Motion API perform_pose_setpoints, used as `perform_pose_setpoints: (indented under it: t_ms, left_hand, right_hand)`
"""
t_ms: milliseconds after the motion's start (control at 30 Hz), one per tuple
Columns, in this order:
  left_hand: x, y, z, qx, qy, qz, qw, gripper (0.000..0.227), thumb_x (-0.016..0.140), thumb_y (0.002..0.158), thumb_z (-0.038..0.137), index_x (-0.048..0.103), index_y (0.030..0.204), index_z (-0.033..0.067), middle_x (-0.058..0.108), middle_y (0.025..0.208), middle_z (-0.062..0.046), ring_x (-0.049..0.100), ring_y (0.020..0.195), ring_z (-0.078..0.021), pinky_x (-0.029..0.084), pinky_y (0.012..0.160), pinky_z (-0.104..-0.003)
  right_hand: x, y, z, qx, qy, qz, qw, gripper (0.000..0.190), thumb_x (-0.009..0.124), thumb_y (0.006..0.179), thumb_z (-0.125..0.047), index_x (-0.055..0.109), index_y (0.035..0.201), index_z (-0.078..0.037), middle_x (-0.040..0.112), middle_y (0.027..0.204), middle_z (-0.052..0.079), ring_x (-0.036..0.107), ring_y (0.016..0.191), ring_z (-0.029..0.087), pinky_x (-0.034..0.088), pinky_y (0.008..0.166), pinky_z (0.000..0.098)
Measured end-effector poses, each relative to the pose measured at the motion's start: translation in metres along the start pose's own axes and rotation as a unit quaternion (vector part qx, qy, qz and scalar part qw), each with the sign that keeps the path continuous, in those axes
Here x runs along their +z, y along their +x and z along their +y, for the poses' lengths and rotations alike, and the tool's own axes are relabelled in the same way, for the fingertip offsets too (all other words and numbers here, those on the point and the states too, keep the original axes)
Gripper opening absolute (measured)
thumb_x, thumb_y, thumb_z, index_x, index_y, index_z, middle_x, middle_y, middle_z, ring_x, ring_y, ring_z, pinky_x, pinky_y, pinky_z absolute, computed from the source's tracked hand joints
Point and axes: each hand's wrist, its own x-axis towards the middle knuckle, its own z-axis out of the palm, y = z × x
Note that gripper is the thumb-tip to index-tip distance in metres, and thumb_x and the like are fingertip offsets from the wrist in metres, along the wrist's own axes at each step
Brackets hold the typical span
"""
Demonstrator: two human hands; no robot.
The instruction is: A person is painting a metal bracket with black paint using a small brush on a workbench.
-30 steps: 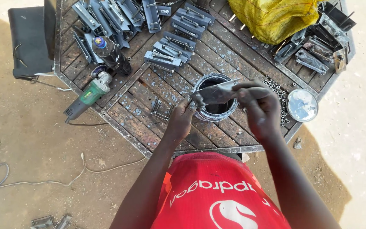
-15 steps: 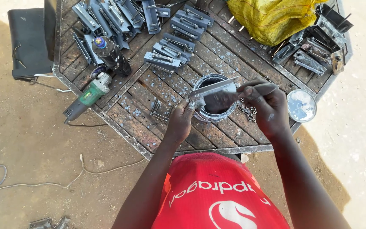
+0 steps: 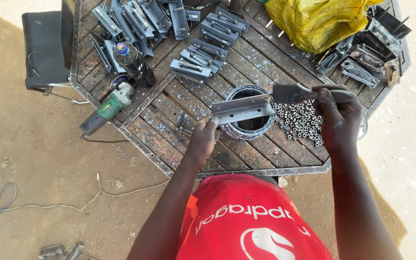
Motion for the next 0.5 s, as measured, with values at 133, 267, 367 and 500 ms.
perform_pose_setpoints:
  t_ms: [133, 267, 367, 500]
  left_hand:
    - [0.007, -0.007, 0.018, -0.028, -0.037, 0.0, 0.999, 0.022, 0.049, 0.1, 0.026, 0.063, 0.102, 0.0089, 0.056, 0.083, -0.002, 0.047, 0.074, -0.0126, 0.038, 0.067, -0.027]
    - [0.008, -0.005, 0.011, 0.046, 0.004, -0.062, 0.997, 0.027, 0.041, 0.105, 0.022, 0.06, 0.095, 0.0066, 0.053, 0.075, -0.004, 0.044, 0.067, -0.007, 0.041, 0.061, -0.03]
    - [0.009, 0.001, 0.004, 0.044, 0.016, -0.075, 0.996, 0.026, 0.041, 0.106, 0.022, 0.06, 0.1, 0.0044, 0.053, 0.079, -0.006, 0.044, 0.068, -0.0082, 0.041, 0.061, -0.031]
    - [0.007, 0.007, 0.001, 0.041, 0.031, -0.092, 0.994, 0.032, 0.037, 0.108, 0.023, 0.058, 0.109, -0.0011, 0.048, 0.079, -0.008, 0.037, 0.067, -0.0105, 0.037, 0.061, -0.035]
  right_hand:
    - [0.021, -0.01, -0.02, -0.008, 0.087, -0.018, 0.996, 0.024, 0.059, 0.108, -0.023, 0.068, 0.113, -0.002, 0.062, 0.082, 0.005, 0.054, 0.068, 0.009, 0.042, 0.061, 0.0208]
    - [0.048, -0.012, -0.03, -0.114, 0.075, -0.088, 0.987, 0.022, 0.064, 0.101, -0.013, 0.074, 0.102, 0.007, 0.071, 0.106, 0.023, 0.063, 0.092, 0.027, 0.053, 0.078, 0.0345]
    - [0.061, -0.008, -0.046, -0.126, 0.074, -0.138, 0.979, 0.02, 0.067, 0.099, -0.012, 0.075, 0.106, 0.004, 0.071, 0.1, 0.02, 0.062, 0.09, 0.026, 0.052, 0.08, 0.0362]
    - [0.071, -0.001, -0.067, -0.142, 0.057, -0.209, 0.966, 0.016, 0.068, 0.098, -0.009, 0.075, 0.11, -0.001, 0.067, 0.094, 0.019, 0.061, 0.085, 0.027, 0.052, 0.082, 0.0408]
